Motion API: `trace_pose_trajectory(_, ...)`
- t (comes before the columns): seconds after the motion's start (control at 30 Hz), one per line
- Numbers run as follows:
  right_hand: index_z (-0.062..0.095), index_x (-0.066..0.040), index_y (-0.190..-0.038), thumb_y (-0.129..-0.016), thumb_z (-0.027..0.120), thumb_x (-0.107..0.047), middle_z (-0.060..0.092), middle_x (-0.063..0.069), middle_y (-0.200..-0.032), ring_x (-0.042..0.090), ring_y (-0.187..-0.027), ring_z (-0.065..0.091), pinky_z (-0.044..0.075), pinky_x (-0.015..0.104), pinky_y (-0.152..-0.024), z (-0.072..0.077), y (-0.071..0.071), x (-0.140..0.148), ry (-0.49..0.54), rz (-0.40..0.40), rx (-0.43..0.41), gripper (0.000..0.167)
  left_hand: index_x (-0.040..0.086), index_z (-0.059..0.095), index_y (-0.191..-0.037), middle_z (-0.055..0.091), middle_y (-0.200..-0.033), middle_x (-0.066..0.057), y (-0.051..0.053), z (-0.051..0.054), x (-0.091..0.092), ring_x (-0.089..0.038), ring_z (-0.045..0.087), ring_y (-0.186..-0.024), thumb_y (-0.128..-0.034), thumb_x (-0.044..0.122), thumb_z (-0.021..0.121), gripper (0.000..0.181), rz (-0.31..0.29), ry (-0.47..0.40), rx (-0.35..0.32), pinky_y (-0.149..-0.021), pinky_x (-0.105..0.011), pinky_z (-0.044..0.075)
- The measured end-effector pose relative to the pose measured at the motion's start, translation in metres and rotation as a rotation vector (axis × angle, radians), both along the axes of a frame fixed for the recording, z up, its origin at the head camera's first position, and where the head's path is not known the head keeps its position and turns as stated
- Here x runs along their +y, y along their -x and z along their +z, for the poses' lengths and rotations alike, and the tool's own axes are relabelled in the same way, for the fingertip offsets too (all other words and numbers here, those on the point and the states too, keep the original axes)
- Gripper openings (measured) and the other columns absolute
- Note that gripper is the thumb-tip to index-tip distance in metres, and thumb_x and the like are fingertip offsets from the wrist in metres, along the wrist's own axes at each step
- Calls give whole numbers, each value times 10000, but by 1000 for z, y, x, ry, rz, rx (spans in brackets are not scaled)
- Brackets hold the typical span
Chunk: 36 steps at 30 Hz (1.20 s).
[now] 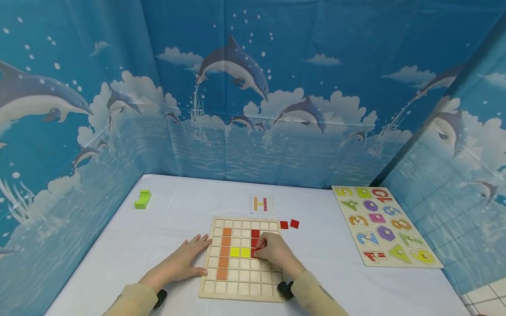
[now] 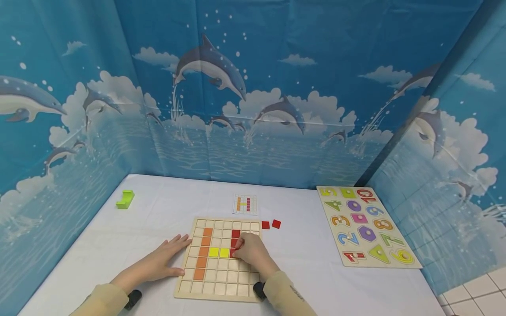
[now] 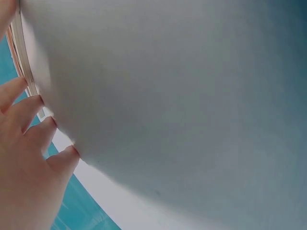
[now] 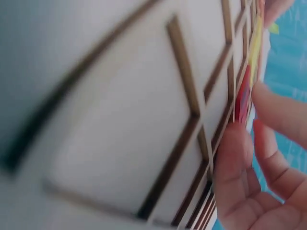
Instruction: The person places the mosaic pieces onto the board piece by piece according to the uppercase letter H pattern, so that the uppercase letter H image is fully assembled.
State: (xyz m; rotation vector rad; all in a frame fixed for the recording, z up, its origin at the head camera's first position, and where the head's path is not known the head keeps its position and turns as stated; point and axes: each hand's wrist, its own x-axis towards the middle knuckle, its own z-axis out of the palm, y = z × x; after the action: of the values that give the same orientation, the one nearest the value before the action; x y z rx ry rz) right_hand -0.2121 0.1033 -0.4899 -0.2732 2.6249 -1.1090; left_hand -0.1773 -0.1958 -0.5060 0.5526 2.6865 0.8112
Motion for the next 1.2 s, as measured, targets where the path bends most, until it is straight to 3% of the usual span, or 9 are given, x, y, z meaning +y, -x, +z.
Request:
trace_pose_trajectory(0.13, 621, -86, -833, -813, 790, -135, 579, 14, -732, 138, -625, 531, 446, 242, -564, -1, 7, 15, 58, -31, -54, 177, 60, 381, -1505, 294, -1600, -185, 0, -1, 0, -417, 201, -1495, -784, 439, 779, 907, -2, -3, 0, -1191, -664, 131)
trace_pose_trajectory(0.3, 645, -59, -900, -824, 774, -129, 610, 43, -784, 150, -650, 572, 510, 252, -598, 2, 22, 40, 92, -179, -91, 165, 68, 380, -1507, 297, -1600, -179, 0, -1, 0, -413, 207, -1495, -781, 459, 773, 913, -2, 10, 17, -1192, -660, 141)
trace_pose_trajectory(0.53, 654, -15, -994, -856, 732, -113, 656, 81, -862, 161, -737, 609, 566, 290, -686, 7, 48, 83, 77, -330, -53, 187, 64, 379, -1507, 296, -1600, -182, 0, -1, 0, -415, 205, -1495, -784, 469, 768, 916, -4, 3, 6, -1188, -667, 138)
trace_pose_trajectory(0.83, 605, 9, -1177, -916, 679, -151, 650, 153, -1040, 209, -846, 613, 578, 313, -789, 6, 69, 111, 92, -404, -71, 314, 72, 376, -1511, 293, -1604, -172, 1, -2, 0, -407, 201, -1498, -778, 464, 769, 919, -1, 1, -3, -1194, -655, 143)
trace_pose_trajectory(1.2, 602, -11, -1176, -924, 672, -155, 644, 162, -1089, 233, -888, 591, 566, 295, -779, -2, 83, 107, 93, -431, -109, 299, 60, 378, -1506, 298, -1597, -190, 0, 0, -1, -421, 210, -1492, -775, 468, 768, 924, -3, 1, 7, -1178, -679, 150)
